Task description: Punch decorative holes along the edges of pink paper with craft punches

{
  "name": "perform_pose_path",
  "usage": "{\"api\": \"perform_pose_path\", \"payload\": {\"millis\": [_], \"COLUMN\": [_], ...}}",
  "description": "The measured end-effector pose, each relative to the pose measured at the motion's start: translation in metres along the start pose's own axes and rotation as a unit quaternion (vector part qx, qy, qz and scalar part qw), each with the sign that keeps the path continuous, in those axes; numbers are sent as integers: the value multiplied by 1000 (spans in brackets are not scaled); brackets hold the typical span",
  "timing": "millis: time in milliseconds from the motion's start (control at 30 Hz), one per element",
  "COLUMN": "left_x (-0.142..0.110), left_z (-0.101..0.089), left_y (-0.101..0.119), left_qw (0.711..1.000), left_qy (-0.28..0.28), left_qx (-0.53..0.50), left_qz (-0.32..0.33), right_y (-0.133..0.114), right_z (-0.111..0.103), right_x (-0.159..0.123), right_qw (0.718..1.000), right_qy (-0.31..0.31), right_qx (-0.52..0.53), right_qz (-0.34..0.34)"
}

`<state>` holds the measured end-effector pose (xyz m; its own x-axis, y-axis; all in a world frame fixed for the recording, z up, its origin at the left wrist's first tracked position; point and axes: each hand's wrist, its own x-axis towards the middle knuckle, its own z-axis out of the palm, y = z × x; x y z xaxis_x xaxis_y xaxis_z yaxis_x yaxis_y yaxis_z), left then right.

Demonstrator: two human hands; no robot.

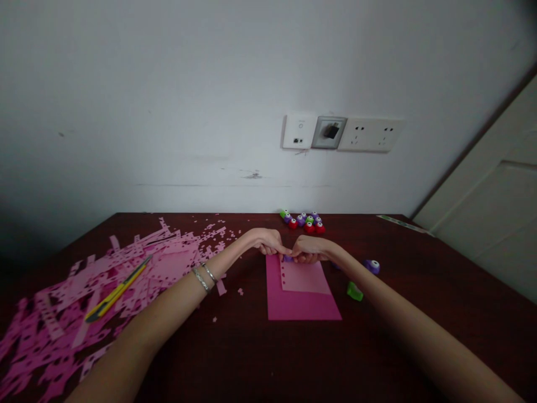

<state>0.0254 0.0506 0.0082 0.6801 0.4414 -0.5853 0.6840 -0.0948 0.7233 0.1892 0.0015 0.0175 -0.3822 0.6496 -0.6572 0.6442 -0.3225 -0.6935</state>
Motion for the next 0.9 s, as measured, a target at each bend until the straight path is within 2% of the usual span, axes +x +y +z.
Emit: {"api": "perform_pose_path", "payload": {"millis": [100, 167, 267, 367, 500, 633, 767, 900], "left_x": [-8, -14, -26, -43, -67, -74, -70, -70], "left_z": [7, 16, 35, 59, 91, 111, 121, 124], "left_y": [-2, -4, -6, -4, 0, 0, -5, -10], "left_qw": [993, 975, 932, 879, 811, 761, 743, 738], "left_qy": [100, 180, 290, 367, 349, 337, 336, 327], "left_qx": [52, 97, 158, 250, 420, 512, 545, 558], "left_qz": [39, 85, 152, 173, 209, 211, 195, 190], "right_y": [2, 3, 6, 8, 8, 7, 15, 24], "right_z": [1, 3, 6, 5, 2, 3, 5, 8], "right_x": [-4, -7, -10, -14, -25, -33, -27, -16], "right_qw": [999, 997, 993, 979, 957, 928, 886, 848], "right_qy": [24, 37, 66, 107, 159, 203, 219, 246], "right_qx": [-18, -26, -58, -120, -170, -209, -291, -352], "right_qz": [-35, -58, -80, -123, -171, -234, -287, -312]}}
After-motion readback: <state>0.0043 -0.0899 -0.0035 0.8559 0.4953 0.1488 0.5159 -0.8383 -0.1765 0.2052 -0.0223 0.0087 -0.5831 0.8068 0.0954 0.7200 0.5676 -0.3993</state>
